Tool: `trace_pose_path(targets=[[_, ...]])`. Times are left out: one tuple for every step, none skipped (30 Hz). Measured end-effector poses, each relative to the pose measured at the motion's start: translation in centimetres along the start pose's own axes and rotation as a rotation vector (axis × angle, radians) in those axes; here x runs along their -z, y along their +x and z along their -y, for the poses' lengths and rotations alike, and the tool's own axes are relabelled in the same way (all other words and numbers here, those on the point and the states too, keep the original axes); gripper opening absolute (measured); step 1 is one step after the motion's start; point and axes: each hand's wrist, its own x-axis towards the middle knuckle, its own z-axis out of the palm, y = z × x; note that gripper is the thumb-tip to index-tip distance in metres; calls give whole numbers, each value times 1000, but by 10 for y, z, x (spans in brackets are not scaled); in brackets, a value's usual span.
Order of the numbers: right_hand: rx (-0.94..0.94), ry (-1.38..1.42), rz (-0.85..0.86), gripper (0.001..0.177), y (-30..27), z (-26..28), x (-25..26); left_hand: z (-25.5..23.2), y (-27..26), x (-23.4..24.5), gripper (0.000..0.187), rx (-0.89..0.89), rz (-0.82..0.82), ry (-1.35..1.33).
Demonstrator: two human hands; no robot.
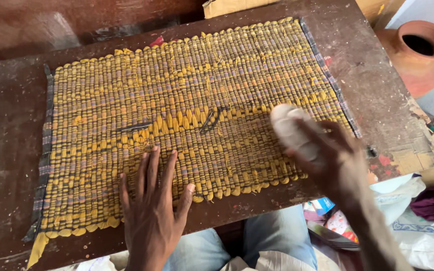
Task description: The person scrubs a yellow woven mat on a wooden table using a white brush. They hold the mat with one hand and scrub with the other, occasionally flipping the mat over to clean the other side.
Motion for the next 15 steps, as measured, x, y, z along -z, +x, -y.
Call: trace_pose_path(targets=[[116, -64, -54, 40, -3, -12, 3, 0, 0, -1, 68, -1, -3, -2], [63, -122, -24, 39, -4, -31, 12, 1, 0, -1, 68, -1, -7, -4], [8, -178, 3, 39, -6, -46, 19, 1, 0, -1, 68, 1, 0, -2], [-129, -364, 32, 30, -13, -54, 25, 1, -1, 0, 68, 4, 7, 0], [-267, -549, 54, 24, -19, -64, 31, 1, 0, -1, 68, 6, 9, -1], [-319, -338, -58, 24, -20, -75, 33, 1, 1, -1, 68, 4, 2, 4], [-367, -126, -166, 24, -21, -86, 34, 1, 1, -1, 67, 4, -3, 7], [-420, 19, -206, 24, -25, -88, 32, 0, 1, -2, 67, 3, -7, 11], [-471, 164, -255, 24, -29, -88, 31, 1, 1, -3, 67, 6, -3, 15], [-531, 242, -238, 25, -36, -79, 29, 1, 1, -3, 67, 8, 2, 18], [-592, 321, -219, 26, -41, -71, 29, 1, 1, -4, 68, 9, 9, 21], [-545, 410, -159, 29, -39, -59, 14, 1, 1, -4, 68, 4, 9, 28], [-496, 499, -99, 32, -35, -45, 3, 1, 2, -4, 68, -1, 8, 36], [-441, 556, -14, 39, -35, -22, -4, 2, 3, -4, 68, -5, 7, 44], [-385, 614, 71, 46, -30, 10, -20, 1, 3, -3, 69, -3, 9, 46]])
